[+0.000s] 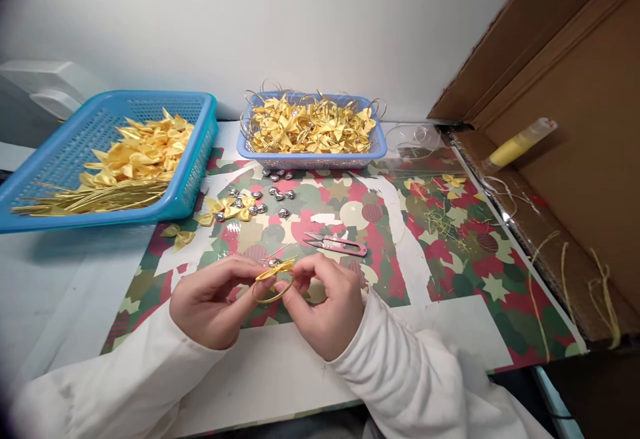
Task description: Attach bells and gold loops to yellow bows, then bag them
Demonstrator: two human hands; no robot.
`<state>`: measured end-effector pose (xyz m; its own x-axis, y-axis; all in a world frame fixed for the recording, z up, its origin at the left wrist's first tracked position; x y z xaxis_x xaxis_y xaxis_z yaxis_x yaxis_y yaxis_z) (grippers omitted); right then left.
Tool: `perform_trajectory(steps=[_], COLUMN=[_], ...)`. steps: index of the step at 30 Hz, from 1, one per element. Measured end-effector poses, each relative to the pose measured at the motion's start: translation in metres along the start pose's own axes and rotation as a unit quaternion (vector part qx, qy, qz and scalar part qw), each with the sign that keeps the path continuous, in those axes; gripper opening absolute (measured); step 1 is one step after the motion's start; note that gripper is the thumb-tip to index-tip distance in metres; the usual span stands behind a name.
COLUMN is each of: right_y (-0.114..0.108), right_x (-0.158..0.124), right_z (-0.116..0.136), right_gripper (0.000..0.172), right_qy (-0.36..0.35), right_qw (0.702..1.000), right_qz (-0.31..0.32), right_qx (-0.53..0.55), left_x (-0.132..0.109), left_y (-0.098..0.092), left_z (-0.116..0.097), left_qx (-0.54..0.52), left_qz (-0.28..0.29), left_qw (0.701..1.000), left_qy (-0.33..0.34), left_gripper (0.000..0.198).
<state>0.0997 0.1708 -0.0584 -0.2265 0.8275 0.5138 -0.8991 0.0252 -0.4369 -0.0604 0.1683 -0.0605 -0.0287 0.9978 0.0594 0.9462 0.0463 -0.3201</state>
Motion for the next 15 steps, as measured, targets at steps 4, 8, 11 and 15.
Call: perform_trajectory(steps=[4, 8, 11, 15], right_y=[-0.0012, -0.0026, -0.0038, -0.0039], right_x=[0.0039, 0.0068, 0.0088, 0.0105], right_z=[-0.0003, -0.0024, -0.0042, -0.0066], right_gripper=[0.004, 0.011, 0.012, 0.015], right_qy=[-0.089, -0.134, -0.145, -0.149], right_qw=[0.993, 0.981, 0.974, 0.967], right_qz=[0.040, 0.070, 0.099, 0.133], right_qx=[-0.070, -0.118, -0.140, -0.159], left_x=[-0.0005, -0.0002, 0.0015, 0.0041], left_y=[-0.0002, -0.0010, -0.0029, -0.0059], left_z=[0.0015, 0.0012, 0.0021, 0.0046], left_qx=[0.023, 0.051, 0.084, 0.095], left_qz=[0.014, 0.023, 0.038, 0.059], left_qw=[0.999, 0.997, 0.994, 0.988], left_qy=[0.024, 0.056, 0.067, 0.105], left_gripper=[0.008, 0.008, 0.009, 0.014])
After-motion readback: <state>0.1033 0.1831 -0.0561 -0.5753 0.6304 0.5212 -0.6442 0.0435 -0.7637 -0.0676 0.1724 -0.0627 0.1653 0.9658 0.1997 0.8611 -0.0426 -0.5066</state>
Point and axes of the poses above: each hand's wrist, its own x-axis towards the middle knuckle, its own y-axis out of the palm, z = x × y, the point moved 1 cm from there along x, towards the middle knuckle, and after that the axes turned 14 degrees about -y, right-handed, at the moved point
